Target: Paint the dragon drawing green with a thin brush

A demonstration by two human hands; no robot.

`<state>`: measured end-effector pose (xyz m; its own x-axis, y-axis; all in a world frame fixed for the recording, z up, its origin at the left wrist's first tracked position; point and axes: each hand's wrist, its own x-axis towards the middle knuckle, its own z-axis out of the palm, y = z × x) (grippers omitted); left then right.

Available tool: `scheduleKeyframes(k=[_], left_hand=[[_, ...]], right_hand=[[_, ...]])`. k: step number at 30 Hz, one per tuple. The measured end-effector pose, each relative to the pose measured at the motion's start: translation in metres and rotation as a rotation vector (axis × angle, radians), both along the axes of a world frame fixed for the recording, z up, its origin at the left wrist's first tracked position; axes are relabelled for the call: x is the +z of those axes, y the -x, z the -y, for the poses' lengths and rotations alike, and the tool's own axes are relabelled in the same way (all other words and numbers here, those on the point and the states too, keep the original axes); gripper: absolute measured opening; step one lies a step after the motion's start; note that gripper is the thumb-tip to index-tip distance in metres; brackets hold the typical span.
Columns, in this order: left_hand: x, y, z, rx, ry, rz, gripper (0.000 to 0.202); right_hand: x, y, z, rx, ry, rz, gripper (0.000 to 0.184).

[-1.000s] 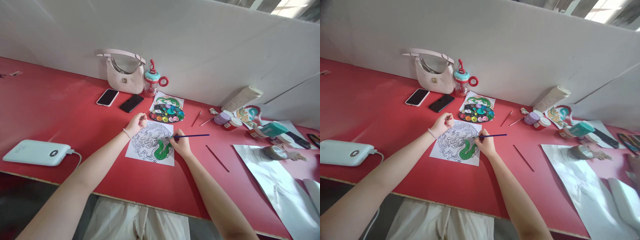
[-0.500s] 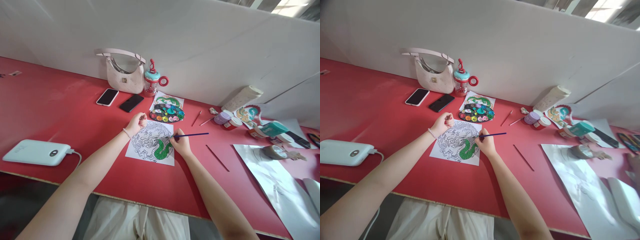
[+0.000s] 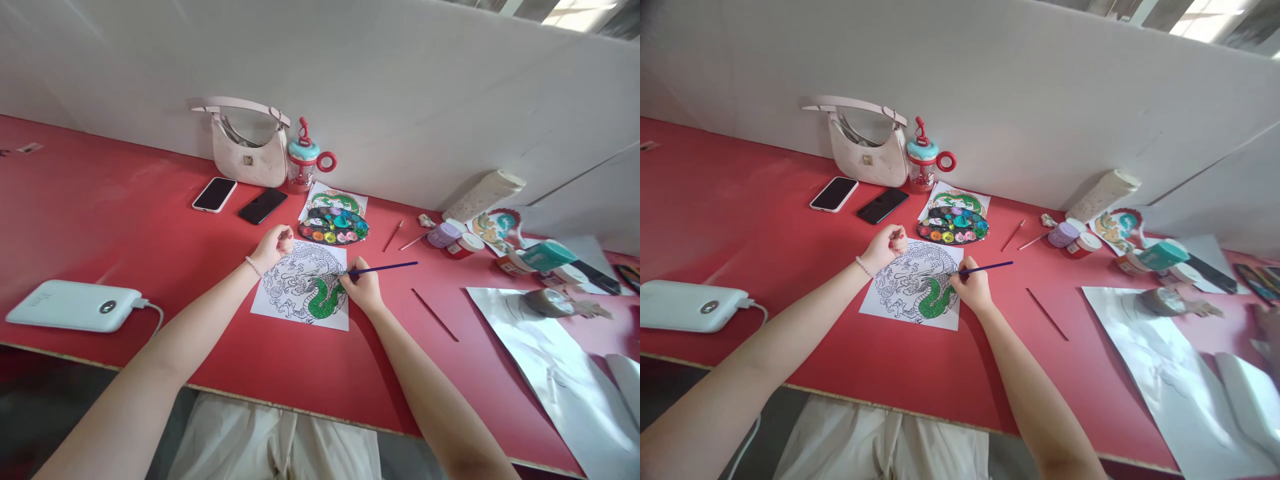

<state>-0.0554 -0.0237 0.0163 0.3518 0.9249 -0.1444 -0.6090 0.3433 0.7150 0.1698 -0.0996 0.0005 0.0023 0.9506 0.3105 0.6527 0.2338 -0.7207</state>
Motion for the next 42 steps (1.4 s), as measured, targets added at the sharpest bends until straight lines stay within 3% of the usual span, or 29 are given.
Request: scheduleKeyframes(k=[42], left_hand=[[0.0001,-0.0007,0.0009,0.006,-0.013,-0.013,0.035]], right_hand=[[0.002,0.0007,0.0008,0.001,-0.005,-0.017,0.011]])
